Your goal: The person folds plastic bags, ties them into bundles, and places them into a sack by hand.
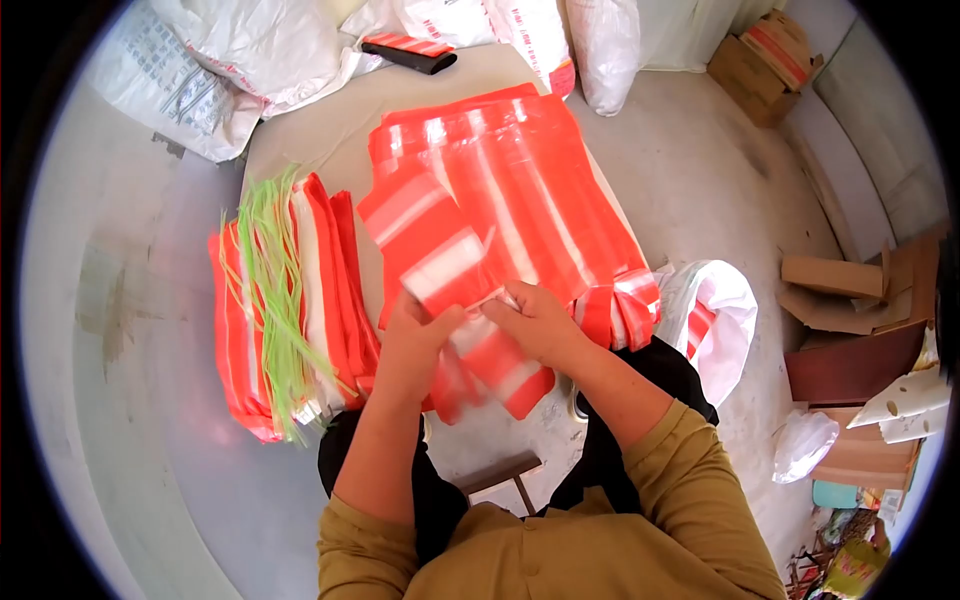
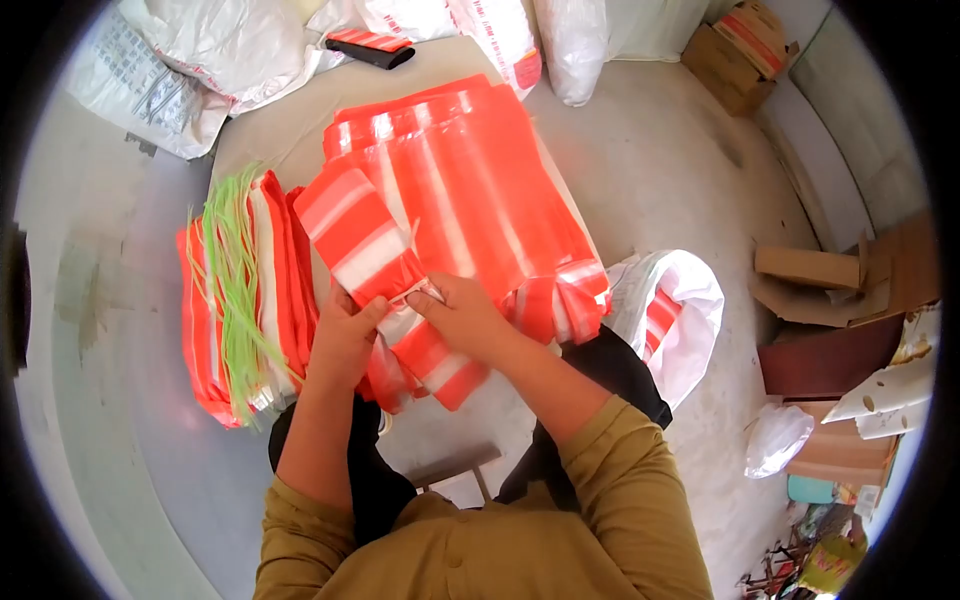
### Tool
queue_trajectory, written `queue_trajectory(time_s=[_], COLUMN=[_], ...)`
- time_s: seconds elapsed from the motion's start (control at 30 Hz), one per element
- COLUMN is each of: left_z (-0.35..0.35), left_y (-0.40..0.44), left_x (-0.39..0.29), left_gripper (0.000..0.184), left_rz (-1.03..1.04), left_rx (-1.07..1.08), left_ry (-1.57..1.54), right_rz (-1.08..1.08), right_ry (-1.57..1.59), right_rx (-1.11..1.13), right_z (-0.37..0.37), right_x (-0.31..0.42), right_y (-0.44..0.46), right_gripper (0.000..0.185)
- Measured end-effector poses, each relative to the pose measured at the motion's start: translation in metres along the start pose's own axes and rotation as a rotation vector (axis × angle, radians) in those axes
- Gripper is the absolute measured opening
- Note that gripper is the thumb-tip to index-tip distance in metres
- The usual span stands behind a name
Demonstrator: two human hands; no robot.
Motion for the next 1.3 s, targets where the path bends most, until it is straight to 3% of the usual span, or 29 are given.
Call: queue_trajectory(time_s=[0.1,0.37,0.57,0.67,0.8,0.9,1.1,1.13,1.23,1.3], left_z=[0.003,0.014,0.007,0.015,0.015,0.014,0.037,0.015,-0.047,-0.11], left_y=[-0.002,0.002,0.002,0.0,-0.003,-0.008,-0.041,-0.043,-0.069,-0.09], left_x=[0.003,0.015,0.028,0.02,0.016,0.008,-0.064,-0.052,-0.05,-0.044], left_gripper=[0.056,0.053,0.062,0.055,0.06,0.057,0.059,0.055,0.061,0.067], left_rz=[-0.094,-0.075,-0.039,0.026,0.084,0.095,0.035,0.134,0.149,-0.091], left_rx=[-0.048,0.0,0.142,0.092,0.057,-0.013,-0.006,0.039,0.327,0.239], left_ry=[-0.129,-0.074,-0.015,-0.04,0.0,0.096,0.407,0.198,0.223,0.295], right_rz=[0.004,0.008,-0.037,-0.054,-0.274,-0.175,-0.256,-0.264,-0.251,-0.213], right_ry=[0.013,-0.073,-0.086,-0.029,0.127,0.077,0.42,0.484,0.749,0.864], right_rx=[-0.006,-0.03,0.01,-0.001,-0.059,0.247,0.34,0.333,0.277,0.202], right_z=[-0.008,-0.031,-0.042,-0.04,-0.016,-0.021,-0.028,-0.031,-0.039,-0.071], right_x=[0.007,0.006,-0.011,-0.004,-0.017,0.007,0.036,0.037,0.036,0.046], right_y=[-0.005,-0.012,-0.01,-0.016,-0.003,-0.015,-0.041,-0.045,-0.045,-0.065], right_gripper=[0.028,0.042,0.039,0.033,0.075,0.096,0.088,0.088,0.089,0.089])
Point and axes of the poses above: each hand's wrist, its own y-axis towards the middle knuckle, its own z-axis out of the palm, x = y × z, the point moved 2 cm from there along y, towards the middle knuckle, and after that the axes turned 8 degrees about z, right-handed, at the moved point
